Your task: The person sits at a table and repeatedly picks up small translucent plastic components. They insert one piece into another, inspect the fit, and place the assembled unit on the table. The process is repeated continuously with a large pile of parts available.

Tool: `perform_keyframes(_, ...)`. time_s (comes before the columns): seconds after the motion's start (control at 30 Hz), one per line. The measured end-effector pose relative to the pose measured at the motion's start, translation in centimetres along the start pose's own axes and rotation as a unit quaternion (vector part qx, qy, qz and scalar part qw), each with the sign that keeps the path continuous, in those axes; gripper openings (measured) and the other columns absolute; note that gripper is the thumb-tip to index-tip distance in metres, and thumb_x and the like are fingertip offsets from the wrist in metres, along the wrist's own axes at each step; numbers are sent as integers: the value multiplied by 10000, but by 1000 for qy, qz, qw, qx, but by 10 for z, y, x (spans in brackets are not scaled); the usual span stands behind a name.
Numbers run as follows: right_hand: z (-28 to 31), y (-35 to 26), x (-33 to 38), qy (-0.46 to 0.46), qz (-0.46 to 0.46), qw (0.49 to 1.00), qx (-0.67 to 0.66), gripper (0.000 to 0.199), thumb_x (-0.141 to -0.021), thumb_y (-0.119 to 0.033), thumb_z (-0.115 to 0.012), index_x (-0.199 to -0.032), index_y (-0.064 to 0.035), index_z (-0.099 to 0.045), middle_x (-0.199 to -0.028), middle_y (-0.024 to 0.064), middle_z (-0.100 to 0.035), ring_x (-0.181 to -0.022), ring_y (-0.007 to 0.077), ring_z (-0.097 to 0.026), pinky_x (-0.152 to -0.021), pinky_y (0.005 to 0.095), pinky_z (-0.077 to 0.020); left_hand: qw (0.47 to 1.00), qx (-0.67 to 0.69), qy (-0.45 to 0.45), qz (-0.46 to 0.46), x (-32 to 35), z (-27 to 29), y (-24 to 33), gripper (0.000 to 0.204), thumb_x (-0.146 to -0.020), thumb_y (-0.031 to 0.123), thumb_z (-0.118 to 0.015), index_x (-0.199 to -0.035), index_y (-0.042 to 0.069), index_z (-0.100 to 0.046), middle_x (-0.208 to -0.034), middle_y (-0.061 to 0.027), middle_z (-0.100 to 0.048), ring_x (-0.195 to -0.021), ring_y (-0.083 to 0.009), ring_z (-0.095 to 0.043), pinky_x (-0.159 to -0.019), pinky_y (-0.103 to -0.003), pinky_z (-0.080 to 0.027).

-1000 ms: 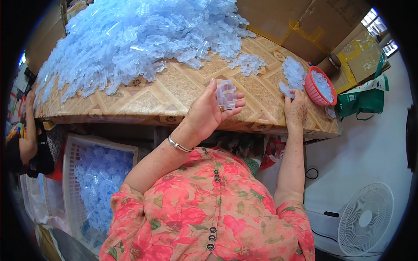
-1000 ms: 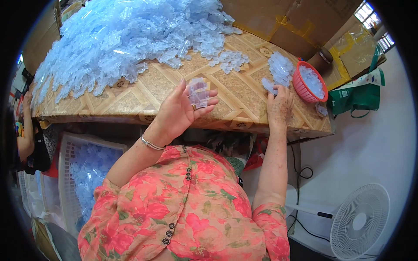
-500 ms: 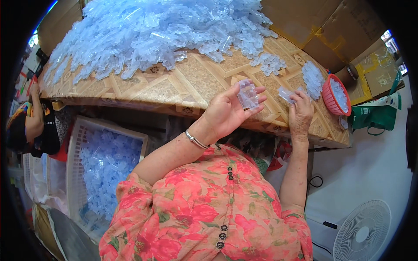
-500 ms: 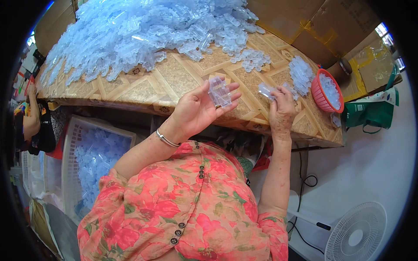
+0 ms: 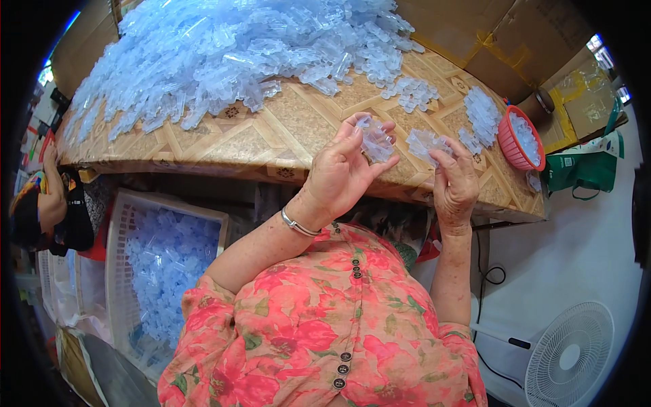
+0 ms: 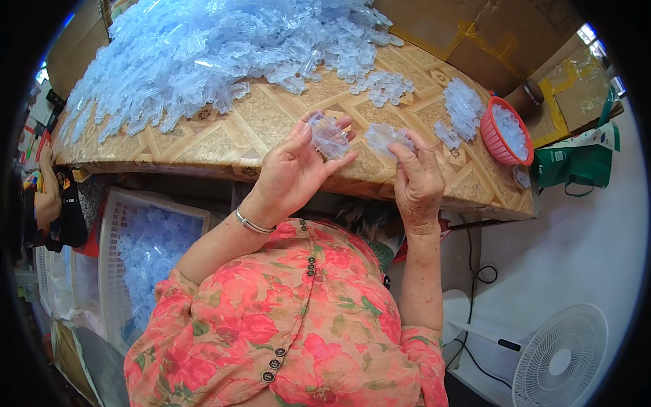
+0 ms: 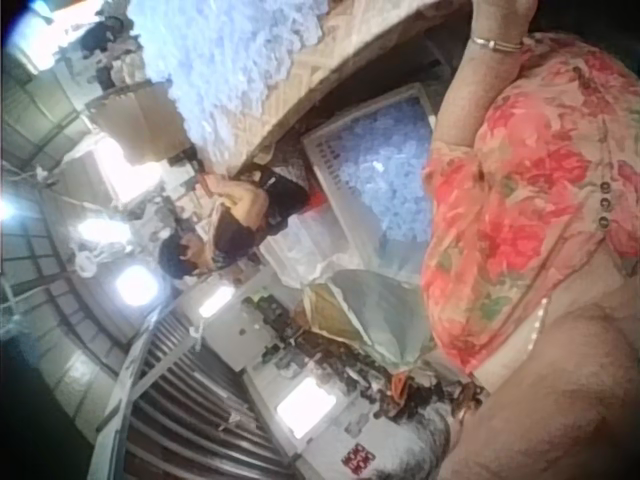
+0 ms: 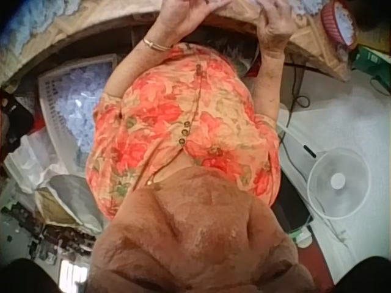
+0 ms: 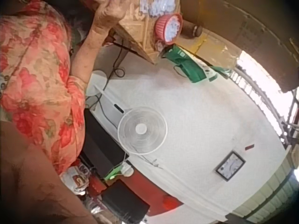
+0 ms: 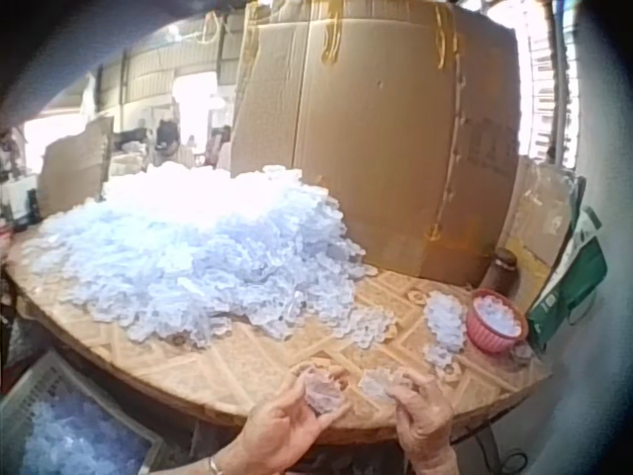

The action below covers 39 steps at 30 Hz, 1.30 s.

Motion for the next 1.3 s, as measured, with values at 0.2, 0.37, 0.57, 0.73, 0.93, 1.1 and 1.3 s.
perform_keyframes(0.2, -13, -22, 2, -35, 13, 999, 8, 382, -778, 123, -675, -1097, -80, -725, -1233, 135, -653, -1038, 311, -681, -831, 384, -589, 1000, -7, -3, -15, -1, 2, -7, 308, -1086, 218, -406, -1378, 122, -415, -1510, -222, -436, -1400, -357, -430, -1171, -596, -314)
perform_keyframes(0.37, -19, -44, -5, -49, 35, 997, -50, 475, -771, 139, -651, -1177, -101, -706, -1308, 158, -605, -1113, 326, -658, -856, 398, -593, 998, 63, -16, 2, -2, 4, -10, 368, -1083, 341, -427, -1367, 108, -408, -1504, -230, -435, -1380, -352, -449, -1173, -552, -331)
perform_keyframes(0.57, -27, -63, -6, -74, 35, 987, -136, 534, -761, 77, -705, -1249, -138, -689, -1341, 171, -580, -1145, 319, -639, -878, 398, -590, 999, 34, -23, -1, 1, -4, -10, 461, -1081, 453, -411, -1361, 87, -417, -1453, -189, -499, -1348, -326, -480, -1151, -492, -380)
perform_keyframes(0.73, -23, -72, -3, -83, 97, 984, -123, 550, -748, -7, -784, -1270, -135, -672, -1313, 155, -609, -1123, 308, -641, -867, 391, -591, 999, 22, -42, 23, 4, 0, -12, 405, -1057, 439, -482, -1242, 83, -542, -1493, -158, -479, -1326, -306, -508, -1136, -485, -406)
perform_keyframes(0.93, -22, -68, -5, -40, 29, 986, -157, 555, -709, -80, -845, -1234, -124, -670, -1323, 147, -612, -1123, 304, -635, -905, 411, -562, 996, 23, -84, 21, 6, -8, -8, 295, -955, 266, -594, -1189, 88, -598, -1531, -163, -442, -1316, -301, -517, -1116, -479, -423)
perform_keyframes(1.1, -20, -75, -18, -78, 25, 991, -110, 563, -664, -100, -863, -1192, -116, -668, -1372, 168, -580, -1224, 339, -576, -978, 432, -506, 993, 55, -84, 58, 11, -13, -9, 502, -804, 173, -599, -1290, 75, -517, -1539, -170, -427, -1302, -303, -524, -1105, -477, -433)
perform_keyframes(1.3, -28, -69, -11, -85, -18, 974, -207, 512, -659, -32, -800, -1134, -109, -625, -1416, 178, -542, -1298, 349, -526, -1038, 447, -464, 995, 3, -91, 42, 11, -20, -6, 655, -698, 142, -563, -1343, 58, -481, -1540, -172, -420, -1287, -300, -530, -1102, -448, -437)
Point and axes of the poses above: each hand's wrist, its own x-axis away from the middle knuckle, its own z-axis out of the back of the hand, y = z × x, the point moved 8 cm from there along -x, towards the middle knuckle
